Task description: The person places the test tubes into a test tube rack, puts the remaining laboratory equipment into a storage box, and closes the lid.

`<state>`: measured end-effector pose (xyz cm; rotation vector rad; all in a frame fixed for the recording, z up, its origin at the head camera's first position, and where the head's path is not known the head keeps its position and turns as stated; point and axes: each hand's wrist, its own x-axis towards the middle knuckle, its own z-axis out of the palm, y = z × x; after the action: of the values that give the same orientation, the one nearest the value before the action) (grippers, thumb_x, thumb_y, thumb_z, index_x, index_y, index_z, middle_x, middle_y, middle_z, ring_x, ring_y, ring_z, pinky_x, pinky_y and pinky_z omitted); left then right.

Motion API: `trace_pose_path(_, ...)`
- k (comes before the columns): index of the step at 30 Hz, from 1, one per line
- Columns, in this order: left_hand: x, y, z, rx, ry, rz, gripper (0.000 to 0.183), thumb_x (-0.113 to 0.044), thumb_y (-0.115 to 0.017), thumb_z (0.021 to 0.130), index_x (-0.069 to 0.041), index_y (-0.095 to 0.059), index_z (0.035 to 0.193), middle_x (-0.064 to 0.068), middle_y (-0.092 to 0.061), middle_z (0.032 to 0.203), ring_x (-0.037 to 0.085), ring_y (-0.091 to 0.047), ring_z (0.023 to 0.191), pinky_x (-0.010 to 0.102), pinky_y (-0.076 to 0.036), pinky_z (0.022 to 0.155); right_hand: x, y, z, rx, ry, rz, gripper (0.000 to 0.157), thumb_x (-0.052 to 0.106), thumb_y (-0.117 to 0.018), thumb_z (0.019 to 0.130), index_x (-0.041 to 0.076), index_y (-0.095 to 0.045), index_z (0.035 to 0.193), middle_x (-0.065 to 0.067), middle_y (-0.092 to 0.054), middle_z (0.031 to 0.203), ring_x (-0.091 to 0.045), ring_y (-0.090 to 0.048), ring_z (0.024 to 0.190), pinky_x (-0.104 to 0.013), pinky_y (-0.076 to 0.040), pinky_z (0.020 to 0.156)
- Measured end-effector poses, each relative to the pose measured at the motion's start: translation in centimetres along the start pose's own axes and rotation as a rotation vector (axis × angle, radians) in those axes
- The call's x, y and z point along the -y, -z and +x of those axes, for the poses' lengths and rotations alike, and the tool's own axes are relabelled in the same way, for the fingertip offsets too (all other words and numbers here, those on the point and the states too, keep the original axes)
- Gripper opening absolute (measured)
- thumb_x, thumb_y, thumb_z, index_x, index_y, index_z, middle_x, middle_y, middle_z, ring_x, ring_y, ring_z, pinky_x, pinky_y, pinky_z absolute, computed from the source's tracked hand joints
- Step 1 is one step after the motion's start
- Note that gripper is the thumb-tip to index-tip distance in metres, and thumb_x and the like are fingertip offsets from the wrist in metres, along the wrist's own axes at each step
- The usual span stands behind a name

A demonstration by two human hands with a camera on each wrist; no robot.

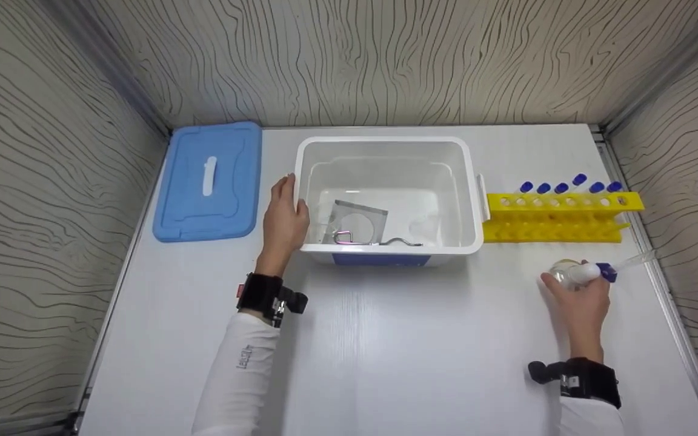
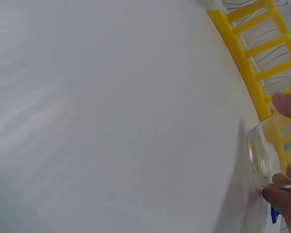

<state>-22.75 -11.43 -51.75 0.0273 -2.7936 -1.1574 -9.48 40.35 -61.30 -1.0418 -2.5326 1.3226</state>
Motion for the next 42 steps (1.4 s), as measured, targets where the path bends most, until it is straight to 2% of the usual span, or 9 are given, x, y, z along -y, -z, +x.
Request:
trace_pose_path(7,0.0,0.0,0.1,0.000,0.009,0.003,0.056,-0.015,-0.047,0.100,-0.006,-0.034,0.154,0.023,-0.036,0.156,0.040,-0.048,0.137,0.051,-0.045,0.110,0.4,-0.1,-0.7,-0.010,-0.017,0.035,0.098,0.043,-0.078,0.082,0.012,-0.023,0.157,-0.015,-0.030,0.162,-0.033,-0.031,0.149,-0.048,-0.025,0.125)
trace_pose_path(11,0.0,0.0,0.1,0.007,0.009,0.006,0.056,-0.015,-0.046,0.100,-0.006,-0.033,0.154,0.023,-0.035,0.156,0.041,-0.048,0.137,0.052,-0.046,0.110,1.4,0.0,-0.9,-0.010,-0.063,0.070,0.097,0.044,-0.078,0.082,0.017,-0.024,0.157,-0.011,-0.027,0.164,-0.030,-0.030,0.150,-0.047,-0.028,0.124)
trace_pose_path(15,-0.1,0.1,0.0,0.014,0.012,0.014,0.056,-0.015,-0.046,0.100,-0.005,-0.033,0.154,0.024,-0.035,0.156,0.041,-0.047,0.138,0.051,-0.045,0.110,2.7,0.0,-1.4,-0.018,-0.047,0.090,0.094,0.043,-0.077,0.083,0.020,-0.024,0.157,-0.008,-0.024,0.165,-0.027,-0.027,0.151,-0.047,-0.029,0.123)
trace_pose_path(26,-0.2,0.1,0.0,0.010,0.008,0.000,0.056,-0.014,-0.045,0.100,-0.005,-0.033,0.154,0.023,-0.035,0.156,0.039,-0.048,0.137,0.050,-0.047,0.108,6.7,0.1,-3.7,-0.154,0.186,0.162,0.081,0.026,-0.082,0.080,0.019,-0.040,0.149,-0.007,-0.046,0.149,-0.016,-0.047,0.130,-0.037,-0.046,0.112)
trace_pose_path(32,-0.1,-0.1,0.1,0.017,0.014,-0.001,0.056,-0.015,-0.045,0.100,-0.006,-0.033,0.154,0.022,-0.034,0.157,0.039,-0.046,0.138,0.050,-0.046,0.110,9.0,0.3,-4.9,-0.138,0.280,0.182,0.078,0.022,-0.081,0.082,0.020,-0.041,0.148,-0.005,-0.045,0.149,-0.013,-0.047,0.129,-0.032,-0.045,0.112)
trace_pose_path(38,0.0,-0.1,0.1,0.018,0.007,0.000,0.057,-0.015,-0.046,0.100,-0.005,-0.033,0.154,0.023,-0.034,0.157,0.040,-0.047,0.138,0.051,-0.046,0.109,11.3,0.6,-5.6,-0.111,0.393,0.247,0.075,0.013,-0.081,0.081,0.019,-0.044,0.146,-0.004,-0.046,0.148,-0.010,-0.050,0.127,-0.018,-0.049,0.103)
trace_pose_path(42,0.0,0.1,0.0,0.023,0.007,0.001,0.057,-0.015,-0.045,0.100,-0.006,-0.032,0.155,0.023,-0.034,0.157,0.041,-0.047,0.137,0.051,-0.046,0.109,13.0,0.6,-5.9,-0.084,0.450,0.259,0.075,0.009,-0.080,0.081,0.016,-0.045,0.147,-0.006,-0.047,0.149,-0.015,-0.051,0.129,-0.013,-0.050,0.098)
